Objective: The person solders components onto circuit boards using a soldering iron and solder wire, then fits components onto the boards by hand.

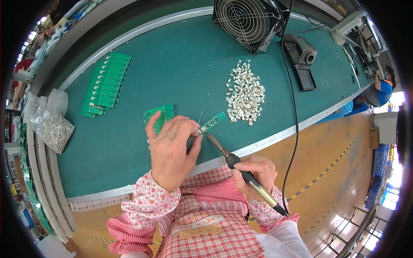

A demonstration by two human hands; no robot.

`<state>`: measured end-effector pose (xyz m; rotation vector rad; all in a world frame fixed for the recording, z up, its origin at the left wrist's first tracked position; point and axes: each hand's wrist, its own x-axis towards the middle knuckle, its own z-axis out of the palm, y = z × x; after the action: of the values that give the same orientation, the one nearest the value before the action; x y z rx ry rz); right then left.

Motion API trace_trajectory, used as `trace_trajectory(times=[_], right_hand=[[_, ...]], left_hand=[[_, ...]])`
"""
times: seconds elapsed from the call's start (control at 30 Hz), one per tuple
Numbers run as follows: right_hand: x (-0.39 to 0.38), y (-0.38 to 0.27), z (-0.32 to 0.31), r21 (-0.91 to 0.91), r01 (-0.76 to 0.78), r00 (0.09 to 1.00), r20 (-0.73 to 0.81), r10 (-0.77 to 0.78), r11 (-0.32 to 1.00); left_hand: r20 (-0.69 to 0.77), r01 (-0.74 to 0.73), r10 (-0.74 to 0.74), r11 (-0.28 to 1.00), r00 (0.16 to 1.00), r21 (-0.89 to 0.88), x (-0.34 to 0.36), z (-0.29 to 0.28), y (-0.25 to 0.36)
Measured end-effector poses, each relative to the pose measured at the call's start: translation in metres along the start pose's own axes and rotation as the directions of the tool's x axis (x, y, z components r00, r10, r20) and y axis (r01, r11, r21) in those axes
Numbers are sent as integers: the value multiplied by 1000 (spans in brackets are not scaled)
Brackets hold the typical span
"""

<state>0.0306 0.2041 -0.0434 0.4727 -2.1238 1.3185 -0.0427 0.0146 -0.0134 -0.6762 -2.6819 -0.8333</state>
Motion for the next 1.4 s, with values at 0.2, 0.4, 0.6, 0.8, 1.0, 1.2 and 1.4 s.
trace_trajectory(times=[0.2, 0.4, 0.6, 0.8, 1.0, 1.2, 1.4], right_hand=[[0, 1, 1, 0, -21, 999, 31, 21, 1000], [-1, -2, -3, -14, -26, 1000, 4, 26, 1000], [-3, -1, -2, -8, -31, 999, -7, 31, 999], [0, 1, 2, 16, -13, 1000, 3, 13, 1000], [4, -1, -4, -28, -1, 999, 37, 2, 1000], [-3, 5, -5, -3, -36, 999, -25, 36, 999], [1, 3, 1, 30, -14, 1000, -12, 15, 999]], left_hand=[[2, 1, -1, 1000, 1000, 3, 0, 0, 0], [7, 6, -6, 1000, 1000, 0, 1, -1, 1], [4, 11, -11, 1000, 1000, 18, 0, 0, 1], [-2, 12, -12, 1000, 1000, 27, 0, -1, 2], [-9, 14, -13, 999, 1000, 30, 0, -1, 2], [-12, 15, -14, 999, 1000, 45, -2, 1, 4], [-15, 23, -22, 997, 1000, 70, -3, 1, 7]])
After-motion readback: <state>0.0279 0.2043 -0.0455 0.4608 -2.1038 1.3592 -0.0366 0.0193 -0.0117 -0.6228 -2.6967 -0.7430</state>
